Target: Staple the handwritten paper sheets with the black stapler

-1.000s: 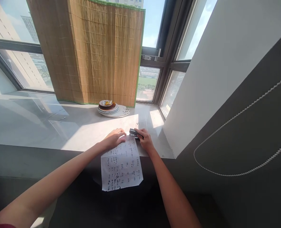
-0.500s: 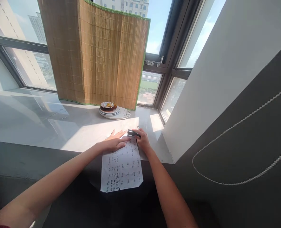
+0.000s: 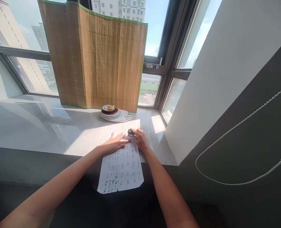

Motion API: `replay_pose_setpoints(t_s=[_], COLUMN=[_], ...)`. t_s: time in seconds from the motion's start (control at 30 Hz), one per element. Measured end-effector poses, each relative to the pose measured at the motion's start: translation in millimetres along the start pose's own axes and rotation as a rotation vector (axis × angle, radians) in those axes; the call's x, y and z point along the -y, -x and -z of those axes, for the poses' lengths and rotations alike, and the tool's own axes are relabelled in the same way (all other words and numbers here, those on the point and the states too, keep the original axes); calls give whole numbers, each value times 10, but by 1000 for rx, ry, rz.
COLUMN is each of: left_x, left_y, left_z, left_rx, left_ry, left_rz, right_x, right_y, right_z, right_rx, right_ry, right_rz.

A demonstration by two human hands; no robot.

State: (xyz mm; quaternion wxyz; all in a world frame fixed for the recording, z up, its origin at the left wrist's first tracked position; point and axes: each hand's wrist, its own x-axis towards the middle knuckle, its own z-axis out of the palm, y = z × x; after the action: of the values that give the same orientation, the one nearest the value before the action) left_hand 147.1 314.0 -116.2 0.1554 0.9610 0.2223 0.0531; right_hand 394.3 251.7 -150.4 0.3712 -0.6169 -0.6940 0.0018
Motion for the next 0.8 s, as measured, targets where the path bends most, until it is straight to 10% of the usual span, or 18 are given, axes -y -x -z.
replay_pose_setpoints(t_s=[0.33, 0.8], left_x=[153, 15], left_y=[-161, -38], left_z=[143, -63], left_rx=[118, -25], left_ry=[56, -2], left_rz=[-21, 94], right_x=[5, 73], right_y=[-153, -154], right_z=[-68, -75], right_rx=[-29, -39], right_ry=[-15, 79], right_rz=[4, 11])
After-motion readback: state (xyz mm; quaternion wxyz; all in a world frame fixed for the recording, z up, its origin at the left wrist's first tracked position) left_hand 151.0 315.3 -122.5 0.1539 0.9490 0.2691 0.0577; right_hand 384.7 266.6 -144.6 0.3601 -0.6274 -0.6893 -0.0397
